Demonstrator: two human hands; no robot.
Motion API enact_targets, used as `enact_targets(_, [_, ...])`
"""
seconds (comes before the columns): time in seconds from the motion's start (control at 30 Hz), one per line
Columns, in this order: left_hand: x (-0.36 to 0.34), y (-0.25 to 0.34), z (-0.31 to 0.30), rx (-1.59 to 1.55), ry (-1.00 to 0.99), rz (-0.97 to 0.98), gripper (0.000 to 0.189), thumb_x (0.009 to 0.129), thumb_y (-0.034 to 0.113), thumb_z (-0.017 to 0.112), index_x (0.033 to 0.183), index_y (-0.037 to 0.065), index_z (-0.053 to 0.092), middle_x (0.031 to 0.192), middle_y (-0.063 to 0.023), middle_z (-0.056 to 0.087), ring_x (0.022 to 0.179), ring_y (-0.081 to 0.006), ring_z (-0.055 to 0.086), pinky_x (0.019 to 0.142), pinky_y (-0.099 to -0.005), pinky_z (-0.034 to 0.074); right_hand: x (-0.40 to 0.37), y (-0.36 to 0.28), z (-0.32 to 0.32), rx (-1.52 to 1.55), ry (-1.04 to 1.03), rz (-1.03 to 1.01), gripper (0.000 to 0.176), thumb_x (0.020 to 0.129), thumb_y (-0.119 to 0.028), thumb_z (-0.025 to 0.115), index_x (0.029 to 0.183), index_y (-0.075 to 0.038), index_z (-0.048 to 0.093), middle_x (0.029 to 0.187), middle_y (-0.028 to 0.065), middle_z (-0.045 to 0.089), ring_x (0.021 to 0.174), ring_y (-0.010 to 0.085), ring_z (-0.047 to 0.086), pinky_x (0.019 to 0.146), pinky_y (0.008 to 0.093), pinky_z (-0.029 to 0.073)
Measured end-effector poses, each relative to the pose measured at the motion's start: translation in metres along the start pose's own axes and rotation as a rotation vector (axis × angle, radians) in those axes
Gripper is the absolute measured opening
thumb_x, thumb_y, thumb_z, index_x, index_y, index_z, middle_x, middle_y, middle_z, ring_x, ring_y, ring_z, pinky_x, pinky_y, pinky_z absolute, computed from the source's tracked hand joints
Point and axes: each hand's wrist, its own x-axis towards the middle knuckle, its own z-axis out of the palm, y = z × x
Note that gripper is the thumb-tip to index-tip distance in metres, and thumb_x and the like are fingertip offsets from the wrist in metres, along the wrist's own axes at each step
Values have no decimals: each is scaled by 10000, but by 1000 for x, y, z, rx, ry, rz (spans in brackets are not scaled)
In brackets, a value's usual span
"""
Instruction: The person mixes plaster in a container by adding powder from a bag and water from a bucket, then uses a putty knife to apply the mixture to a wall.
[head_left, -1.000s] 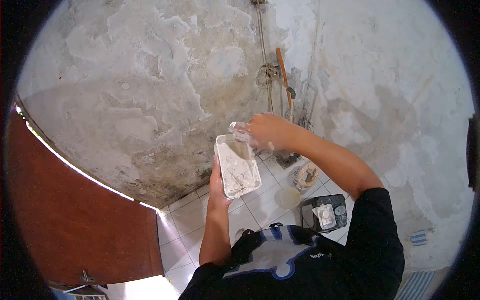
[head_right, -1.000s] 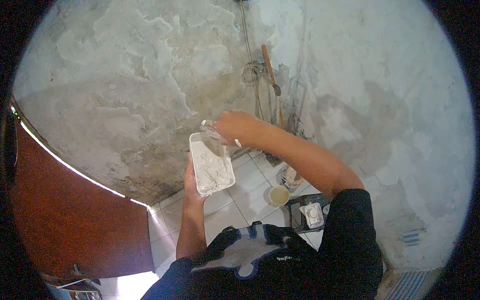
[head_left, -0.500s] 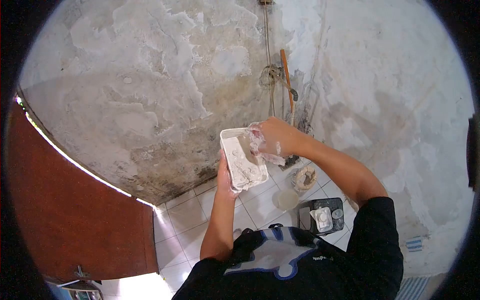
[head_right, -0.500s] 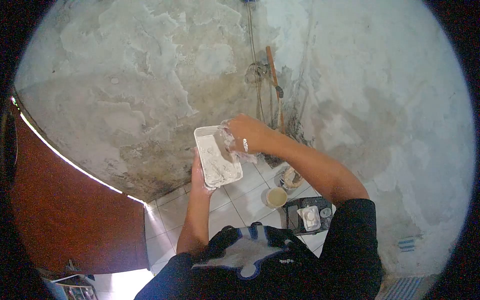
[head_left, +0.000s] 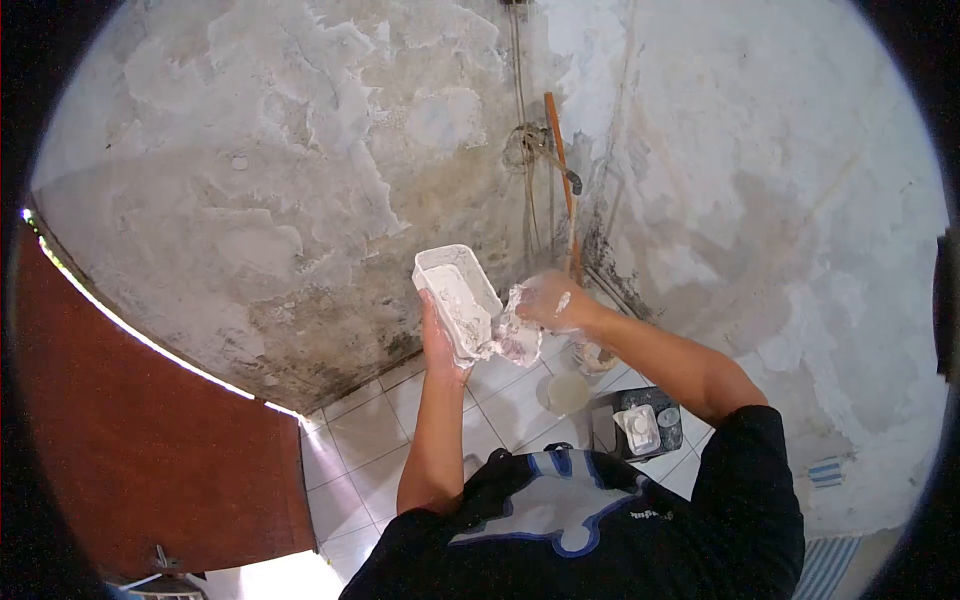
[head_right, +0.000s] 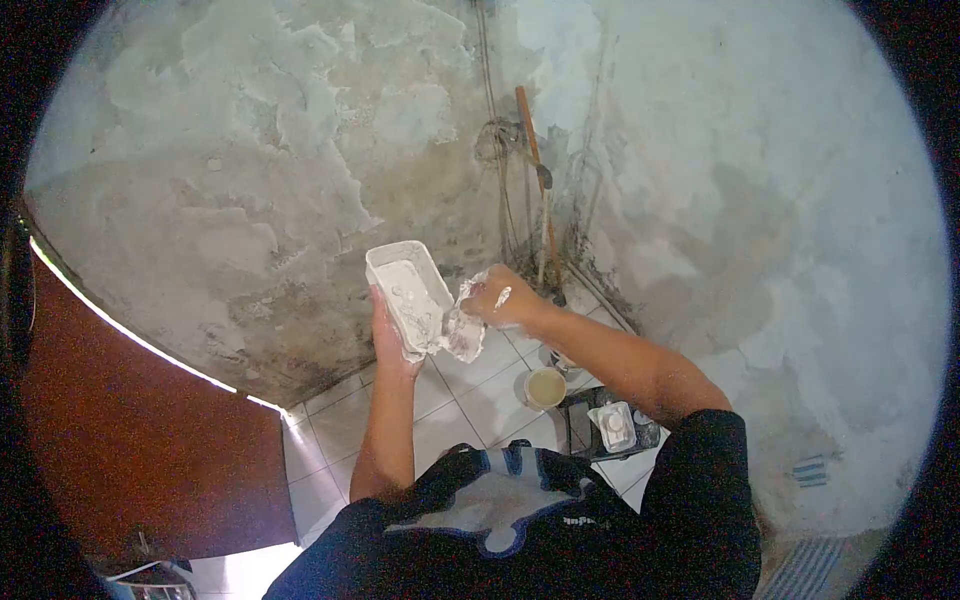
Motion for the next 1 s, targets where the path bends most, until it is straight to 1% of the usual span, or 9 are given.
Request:
enact_targets(0.07, [0, -5, 5, 13, 45, -20, 644, 1016, 527, 385, 1470, 72, 353, 1433, -133, 471, 1277, -315, 502, 1050, -480, 442, -12, -8, 4, 168, 21, 241, 189, 776, -143, 704, 767, 43, 676, 662, 106, 631, 603, 160, 547, 539, 359, 441])
enact_targets(0.27, [5, -20, 2, 106, 111, -61, 687, 1001, 558, 404, 1480, 70, 341, 1453, -139, 448, 1307, -308, 473, 1078, -454, 403, -24, 16, 24, 649, 27, 436, 138, 842, -102, 671, 864, 32, 693, 723, 73, 648, 546, 134, 533, 436, 306, 357])
enact_targets(0.37, [9, -29, -6, 153, 108, -17, 691, 998, 558, 415, 1479, 69, 337, 1442, -136, 454, 1295, -305, 482, 1076, -451, 405, -25, 43, 41, 1024, 14, 449, 156, 873, -106, 654, 923, 38, 686, 768, 64, 657, 569, 121, 568, 441, 289, 366])
enact_targets(0.6, [1, -21, 17, 121, 113, 38, 653, 998, 568, 395, 1446, 94, 372, 1385, -114, 493, 1272, -272, 498, 1051, -443, 425, -33, 18, 35, 1331, 162, 407, 209, 907, -151, 644, 1064, -14, 641, 928, 55, 668, 701, 99, 610, 495, 246, 419])
enact_targets(0.67, [1, -22, 11, 90, 102, 29, 653, 998, 572, 387, 1450, 101, 372, 1394, -109, 490, 1269, -275, 501, 1048, -447, 429, -37, 1, 21, 1155, 315, 163, 203, 911, -149, 634, 1082, -40, 618, 959, 41, 660, 788, 94, 626, 569, 235, 462])
enact_targets(0.73, [-1, -21, 13, 63, 90, 16, 654, 998, 575, 380, 1455, 109, 372, 1402, -105, 486, 1265, -278, 504, 1044, -451, 432, -36, -1, 11, 975, 315, 105, 248, 919, -163, 624, 1108, -4, 601, 963, 66, 666, 845, 142, 645, 662, 287, 497])
enact_targets(0.8, [-5, -22, 16, -54, 104, -38, 650, 997, 574, 375, 1458, 117, 374, 1404, -90, 490, 1254, -283, 512, 1041, -444, 436, -33, -1, 9, 421, 548, -109, 307, 916, -162, 625, 1135, 45, 572, 958, 103, 663, 877, 191, 649, 708, 360, 506])
enact_targets(0.83, [-3, -24, 12, -57, 104, -38, 650, 997, 574, 375, 1458, 117, 374, 1404, -90, 490, 1254, -283, 512, 1041, -444, 436, -38, -11, 9, 231, 653, -267, 303, 918, -150, 621, 1131, 63, 579, 950, 166, 673, 872, 285, 667, 729, 403, 512])
enact_targets(1.0, [0, -23, 10, -98, 150, -107, 630, 1002, 583, 316, 1430, 132, 410, 1369, -127, 516, 1228, -342, 527, 1010, -538, 441, -44, 7, 18, -239, 660, -527, 231, 825, -20, 665, 1052, 23, 654, 964, 220, 687, 869, 397, 653, 736, 417, 526])
